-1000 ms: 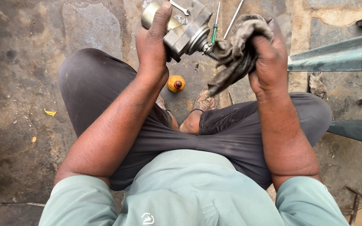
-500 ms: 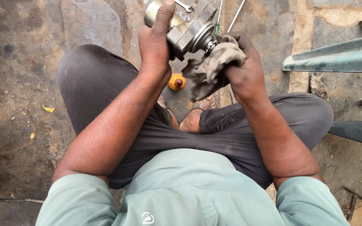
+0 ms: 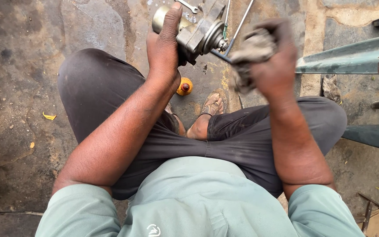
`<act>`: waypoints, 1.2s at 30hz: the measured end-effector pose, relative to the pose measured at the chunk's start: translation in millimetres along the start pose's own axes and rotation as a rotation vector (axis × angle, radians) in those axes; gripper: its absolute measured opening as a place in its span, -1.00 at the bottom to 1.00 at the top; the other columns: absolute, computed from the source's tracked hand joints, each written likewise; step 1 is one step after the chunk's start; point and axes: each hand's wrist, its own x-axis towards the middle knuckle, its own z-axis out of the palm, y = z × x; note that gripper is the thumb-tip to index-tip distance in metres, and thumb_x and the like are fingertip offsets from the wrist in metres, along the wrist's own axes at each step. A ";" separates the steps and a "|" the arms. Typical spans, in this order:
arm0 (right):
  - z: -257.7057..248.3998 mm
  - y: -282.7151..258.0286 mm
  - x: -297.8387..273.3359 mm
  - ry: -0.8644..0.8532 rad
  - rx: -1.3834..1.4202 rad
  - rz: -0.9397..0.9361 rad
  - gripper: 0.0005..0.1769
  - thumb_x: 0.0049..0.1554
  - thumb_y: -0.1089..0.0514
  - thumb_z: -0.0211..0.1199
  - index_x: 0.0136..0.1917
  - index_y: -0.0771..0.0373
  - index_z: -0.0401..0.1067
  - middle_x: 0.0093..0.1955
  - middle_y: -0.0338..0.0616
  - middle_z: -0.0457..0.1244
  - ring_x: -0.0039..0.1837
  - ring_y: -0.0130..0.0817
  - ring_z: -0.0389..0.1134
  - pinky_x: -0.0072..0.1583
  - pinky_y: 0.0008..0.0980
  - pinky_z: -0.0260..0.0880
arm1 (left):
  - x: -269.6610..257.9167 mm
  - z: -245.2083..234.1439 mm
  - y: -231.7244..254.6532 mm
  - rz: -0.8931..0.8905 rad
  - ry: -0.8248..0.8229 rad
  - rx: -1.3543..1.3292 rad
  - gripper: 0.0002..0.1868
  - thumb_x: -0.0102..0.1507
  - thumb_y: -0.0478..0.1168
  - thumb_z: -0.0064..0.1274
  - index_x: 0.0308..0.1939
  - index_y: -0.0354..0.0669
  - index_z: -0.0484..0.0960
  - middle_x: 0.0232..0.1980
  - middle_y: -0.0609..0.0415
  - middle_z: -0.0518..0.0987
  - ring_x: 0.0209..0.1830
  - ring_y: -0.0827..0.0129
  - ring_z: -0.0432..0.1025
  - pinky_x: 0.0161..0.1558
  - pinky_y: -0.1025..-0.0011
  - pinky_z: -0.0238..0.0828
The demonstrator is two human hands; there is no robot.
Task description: The recorder is disassembling, cleaning, and repairing a motorcycle starter motor using hand tools.
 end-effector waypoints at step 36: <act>-5.1 -8.3 -6.5 0.247 0.011 -0.201 -0.62 0.31 0.06 0.48 0.24 0.29 0.45 0.08 -0.14 0.34 0.05 -0.52 0.41 0.05 -0.54 0.53 | -25.6 17.3 33.6 -0.207 -0.380 -0.279 -0.52 0.32 0.08 0.18 0.05 -0.27 0.54 -0.19 0.01 0.63 -0.28 0.34 0.59 -0.29 0.34 0.61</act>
